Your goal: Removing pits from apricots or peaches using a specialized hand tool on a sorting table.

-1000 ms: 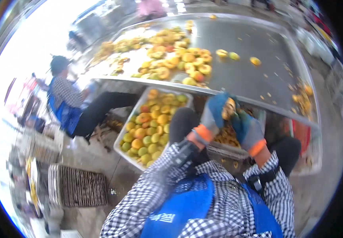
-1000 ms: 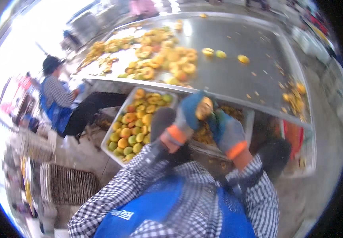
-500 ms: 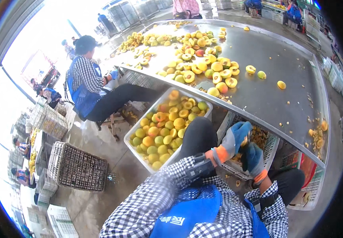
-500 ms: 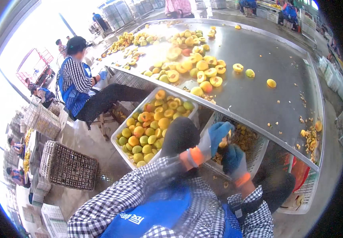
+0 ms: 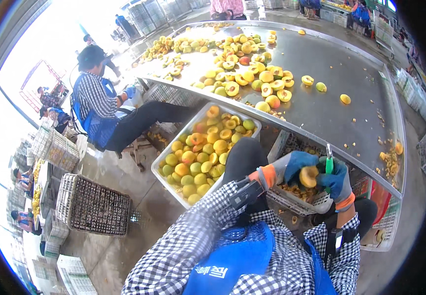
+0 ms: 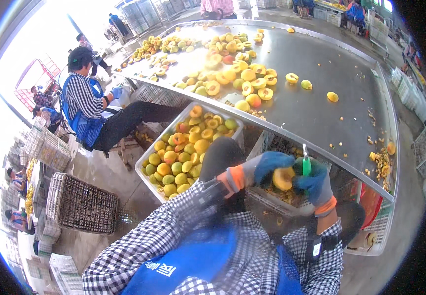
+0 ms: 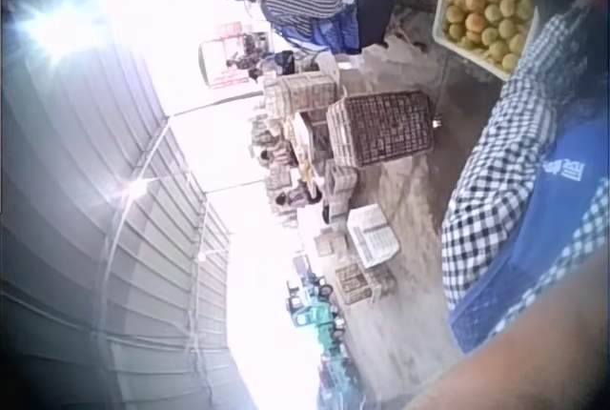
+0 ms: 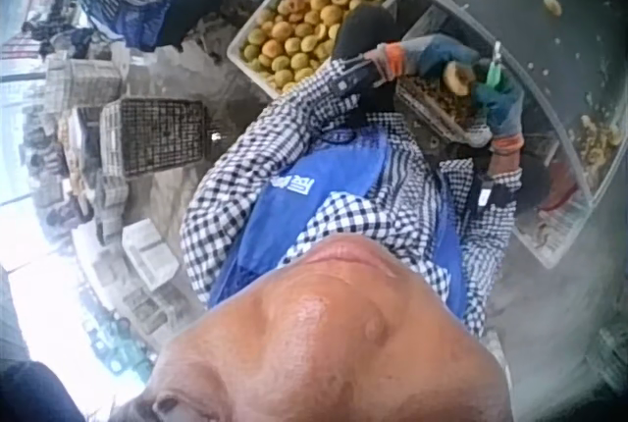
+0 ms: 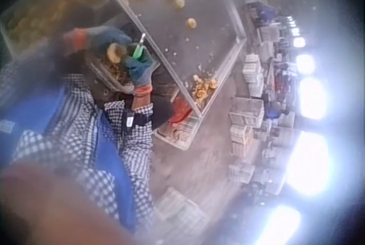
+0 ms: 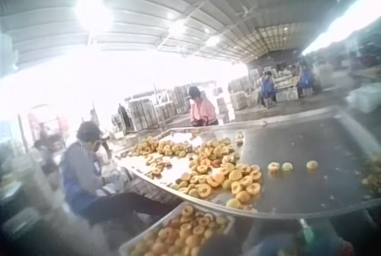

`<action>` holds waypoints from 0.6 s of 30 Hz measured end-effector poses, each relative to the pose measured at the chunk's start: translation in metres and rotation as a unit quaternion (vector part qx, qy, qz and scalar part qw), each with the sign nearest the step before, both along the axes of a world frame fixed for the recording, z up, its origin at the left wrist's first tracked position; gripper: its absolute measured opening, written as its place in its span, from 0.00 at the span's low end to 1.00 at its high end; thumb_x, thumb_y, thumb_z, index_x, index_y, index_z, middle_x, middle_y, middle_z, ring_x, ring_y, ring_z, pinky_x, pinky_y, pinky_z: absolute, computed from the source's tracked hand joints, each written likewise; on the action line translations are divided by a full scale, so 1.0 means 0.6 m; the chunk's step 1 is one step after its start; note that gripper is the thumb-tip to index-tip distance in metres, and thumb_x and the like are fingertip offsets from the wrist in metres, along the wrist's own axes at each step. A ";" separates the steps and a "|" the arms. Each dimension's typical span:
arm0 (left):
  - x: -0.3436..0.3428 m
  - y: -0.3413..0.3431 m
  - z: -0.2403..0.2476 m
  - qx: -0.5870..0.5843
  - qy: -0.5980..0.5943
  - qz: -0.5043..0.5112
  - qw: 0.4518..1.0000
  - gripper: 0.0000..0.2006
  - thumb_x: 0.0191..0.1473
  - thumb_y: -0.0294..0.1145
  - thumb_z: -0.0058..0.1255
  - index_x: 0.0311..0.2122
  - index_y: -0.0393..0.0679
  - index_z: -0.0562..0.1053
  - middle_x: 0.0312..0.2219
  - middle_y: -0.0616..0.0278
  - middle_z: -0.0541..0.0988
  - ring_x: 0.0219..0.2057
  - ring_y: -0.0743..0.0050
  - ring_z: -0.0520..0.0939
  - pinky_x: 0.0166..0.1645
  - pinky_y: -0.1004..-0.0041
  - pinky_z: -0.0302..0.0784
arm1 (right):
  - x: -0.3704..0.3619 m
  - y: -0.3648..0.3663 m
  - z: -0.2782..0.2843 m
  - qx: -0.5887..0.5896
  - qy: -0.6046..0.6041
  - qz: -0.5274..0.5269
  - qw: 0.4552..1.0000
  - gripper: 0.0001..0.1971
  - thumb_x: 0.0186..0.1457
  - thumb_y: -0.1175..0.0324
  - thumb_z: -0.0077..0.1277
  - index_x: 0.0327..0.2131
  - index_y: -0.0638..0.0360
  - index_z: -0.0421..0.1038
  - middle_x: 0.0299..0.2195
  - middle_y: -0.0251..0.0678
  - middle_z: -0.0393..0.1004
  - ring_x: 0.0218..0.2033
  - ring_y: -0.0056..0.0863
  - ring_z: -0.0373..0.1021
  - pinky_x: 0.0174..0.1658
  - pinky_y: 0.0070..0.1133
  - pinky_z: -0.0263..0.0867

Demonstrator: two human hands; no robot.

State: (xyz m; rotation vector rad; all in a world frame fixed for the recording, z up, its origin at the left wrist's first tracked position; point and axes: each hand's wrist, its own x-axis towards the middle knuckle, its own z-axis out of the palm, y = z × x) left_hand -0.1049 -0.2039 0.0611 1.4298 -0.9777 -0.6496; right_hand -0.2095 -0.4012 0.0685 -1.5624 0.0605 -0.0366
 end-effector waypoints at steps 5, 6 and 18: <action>0.001 0.002 -0.035 -0.017 0.237 0.032 0.971 0.18 0.60 0.37 0.51 0.50 0.33 0.75 0.44 0.61 0.79 0.45 0.76 0.78 0.53 0.73 0.73 | -0.007 -0.013 -0.056 -0.151 -0.013 -0.071 0.986 0.13 0.49 0.74 0.57 0.41 0.65 0.74 0.32 0.33 0.77 0.30 0.24 0.71 0.37 0.24 0.69; 0.006 0.008 -0.038 -0.009 0.225 0.055 0.973 0.18 0.59 0.36 0.51 0.50 0.34 0.75 0.44 0.61 0.79 0.44 0.76 0.78 0.53 0.73 0.73 | -0.011 -0.012 -0.065 -0.216 -0.026 -0.090 0.972 0.13 0.50 0.74 0.57 0.41 0.65 0.74 0.31 0.34 0.77 0.29 0.26 0.71 0.37 0.25 0.69; 0.049 0.027 -0.173 -0.079 -0.278 0.067 0.955 0.20 0.42 0.25 0.64 0.45 0.40 0.78 0.44 0.54 0.81 0.47 0.59 0.81 0.51 0.67 0.76 | 0.024 -0.105 0.086 -0.284 0.140 0.182 0.931 0.16 0.48 0.65 0.63 0.41 0.58 0.76 0.28 0.36 0.76 0.24 0.23 0.71 0.27 0.21 0.67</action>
